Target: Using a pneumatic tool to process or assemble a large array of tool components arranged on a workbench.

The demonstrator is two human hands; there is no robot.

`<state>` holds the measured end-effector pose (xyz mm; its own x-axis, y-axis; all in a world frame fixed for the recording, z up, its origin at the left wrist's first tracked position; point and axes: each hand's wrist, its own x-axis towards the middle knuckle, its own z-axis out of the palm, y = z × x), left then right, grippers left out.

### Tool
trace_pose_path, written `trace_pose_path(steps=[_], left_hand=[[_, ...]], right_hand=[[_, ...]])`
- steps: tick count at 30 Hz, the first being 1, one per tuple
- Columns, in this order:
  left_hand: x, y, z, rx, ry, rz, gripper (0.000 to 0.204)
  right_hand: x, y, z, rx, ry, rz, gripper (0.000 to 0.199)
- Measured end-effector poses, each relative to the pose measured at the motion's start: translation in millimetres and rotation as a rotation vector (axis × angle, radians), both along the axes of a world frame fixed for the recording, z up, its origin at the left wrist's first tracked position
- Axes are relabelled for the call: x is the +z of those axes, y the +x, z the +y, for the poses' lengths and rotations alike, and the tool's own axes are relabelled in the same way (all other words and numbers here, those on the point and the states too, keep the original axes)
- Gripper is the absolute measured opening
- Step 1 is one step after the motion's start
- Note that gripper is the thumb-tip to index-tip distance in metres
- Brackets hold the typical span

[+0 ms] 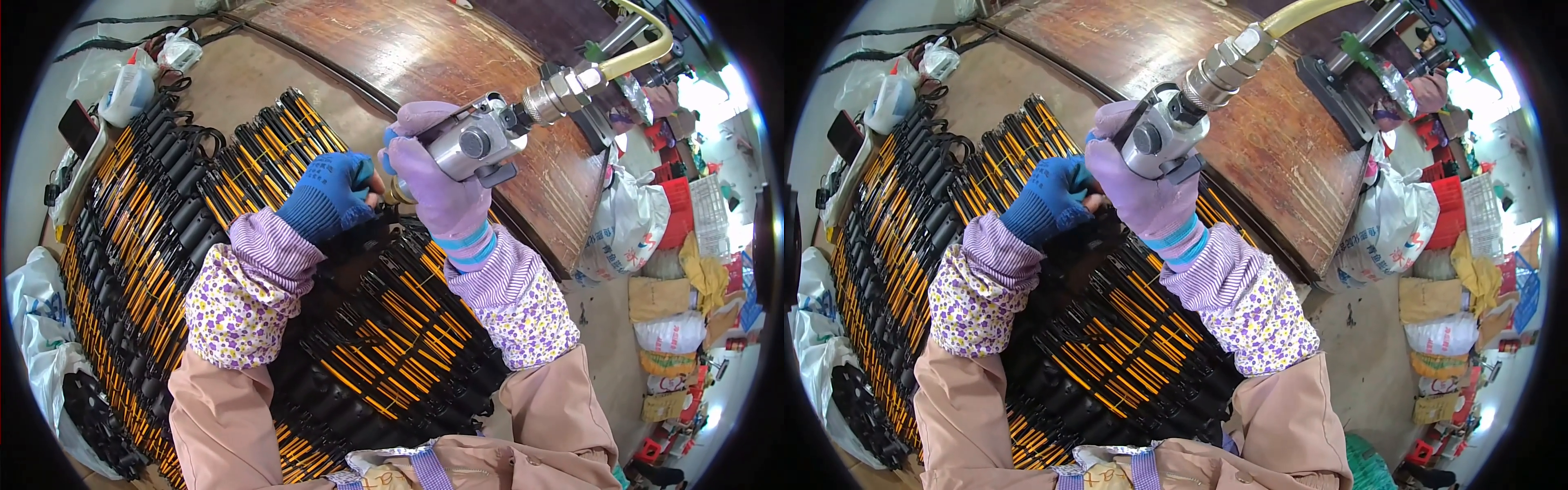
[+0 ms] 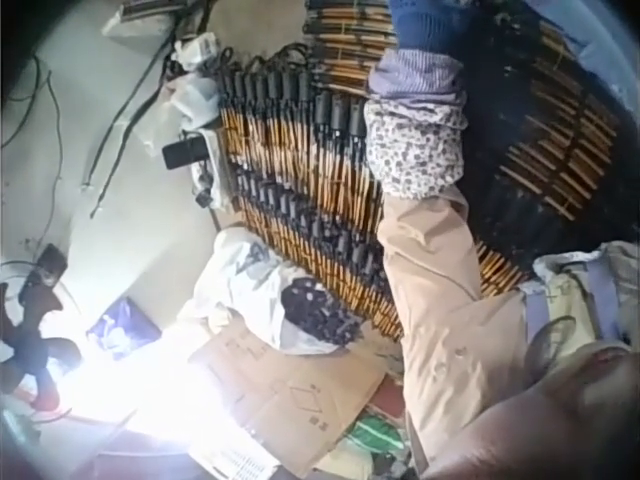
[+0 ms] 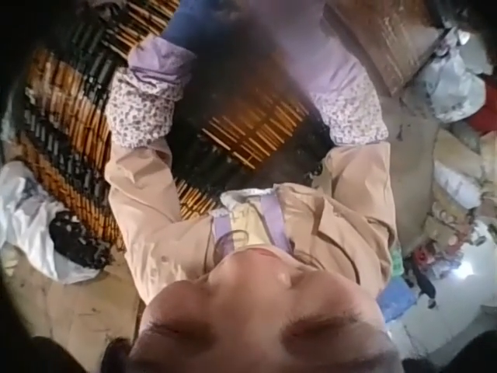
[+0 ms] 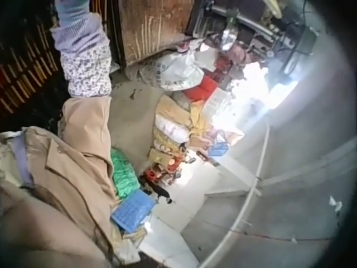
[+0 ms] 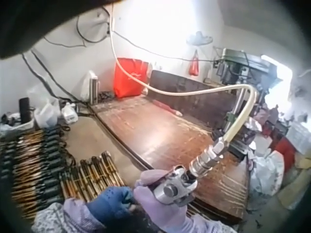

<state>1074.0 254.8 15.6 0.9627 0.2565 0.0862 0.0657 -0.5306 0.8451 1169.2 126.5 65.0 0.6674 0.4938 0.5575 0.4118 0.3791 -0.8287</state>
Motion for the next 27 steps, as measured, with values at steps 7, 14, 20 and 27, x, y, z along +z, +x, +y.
trace_pose_path(steps=[7, 14, 20, 27], left_hand=[[7, 9, 10, 0.032, -0.039, 0.093, 0.013], [-13, 11, 15, 0.076, 0.044, 0.039, 0.017], [-14, 10, 15, 0.097, 0.037, 0.067, 0.020], [-8, 7, 12, 0.116, 0.090, 0.101, 0.023]], right_hand=[[-6, 2, 3, 0.057, 0.031, -0.046, 0.022], [-5, -13, 5, 0.046, -0.027, 0.044, 0.023], [-4, -22, 9, 0.036, -0.027, 0.096, 0.022], [-9, -24, 11, -0.005, -0.059, 0.066, 0.021]])
